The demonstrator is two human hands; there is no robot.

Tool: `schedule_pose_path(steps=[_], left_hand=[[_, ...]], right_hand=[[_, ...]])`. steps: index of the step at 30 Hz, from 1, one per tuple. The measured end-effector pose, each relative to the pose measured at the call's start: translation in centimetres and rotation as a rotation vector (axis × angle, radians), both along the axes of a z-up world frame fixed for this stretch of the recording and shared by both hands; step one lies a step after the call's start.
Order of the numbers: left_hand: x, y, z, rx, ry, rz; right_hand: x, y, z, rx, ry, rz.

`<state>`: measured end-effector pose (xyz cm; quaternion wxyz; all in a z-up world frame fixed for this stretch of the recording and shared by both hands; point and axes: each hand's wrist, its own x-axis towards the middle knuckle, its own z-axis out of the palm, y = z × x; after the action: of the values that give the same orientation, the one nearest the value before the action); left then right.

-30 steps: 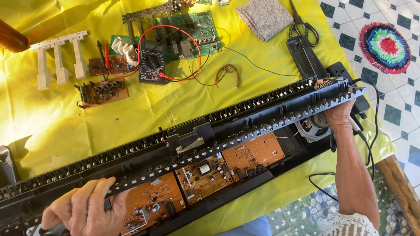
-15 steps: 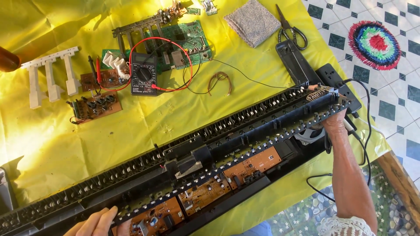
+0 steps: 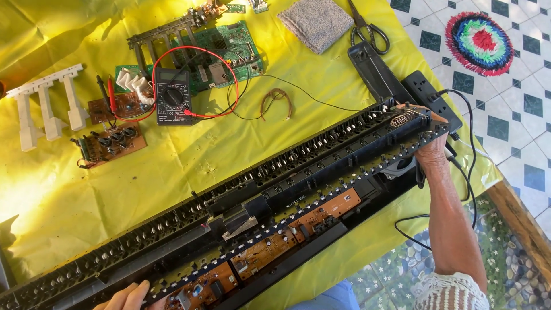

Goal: The person uses a soldering iron to work on the circuit board of a disassembled electronic keyboard. They then remove the keybed assembly, inspect the internal mechanisms, and reattach the keys. Finally, they test the keyboard by playing notes and make further adjustments to the circuit board.

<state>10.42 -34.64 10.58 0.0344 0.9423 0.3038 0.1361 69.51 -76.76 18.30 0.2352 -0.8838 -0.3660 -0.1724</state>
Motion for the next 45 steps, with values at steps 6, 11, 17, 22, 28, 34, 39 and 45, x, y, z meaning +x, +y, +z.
schedule_pose_path(steps=[6,11,17,22,28,34,39,45], left_hand=[[-1.6,0.6,-2.9,0.009,0.032,0.018],[-2.5,1.4,-4.2,-0.004,0.245,-0.011],[-3.3,-0.1,-6.4,-0.013,0.033,-0.019],[-2.2,-0.6,-4.3,-0.004,0.161,-0.036],[-2.1,-0.9,-4.1,0.026,0.159,-0.058],[-1.3,-0.8,-1.9,0.023,0.237,-0.095],[-1.3,-0.5,-2.1,0.021,0.241,-0.111],[-0.7,-0.8,-1.2,0.025,0.173,-0.122]], right_hand=[[-0.1,-0.8,-0.6,-0.024,-0.025,-0.025],[0.4,-1.0,-0.7,-0.042,-0.061,-0.024],[0.8,-2.7,-1.0,-0.063,-0.097,-0.032],[1.2,-4.6,-1.5,-0.036,-0.112,0.021],[1.6,-5.0,-1.6,-0.019,-0.067,-0.015],[1.9,-3.7,0.4,0.224,0.372,0.003],[0.9,-2.1,4.1,0.118,0.719,-0.076],[1.3,-2.0,6.2,0.142,0.936,0.106]])
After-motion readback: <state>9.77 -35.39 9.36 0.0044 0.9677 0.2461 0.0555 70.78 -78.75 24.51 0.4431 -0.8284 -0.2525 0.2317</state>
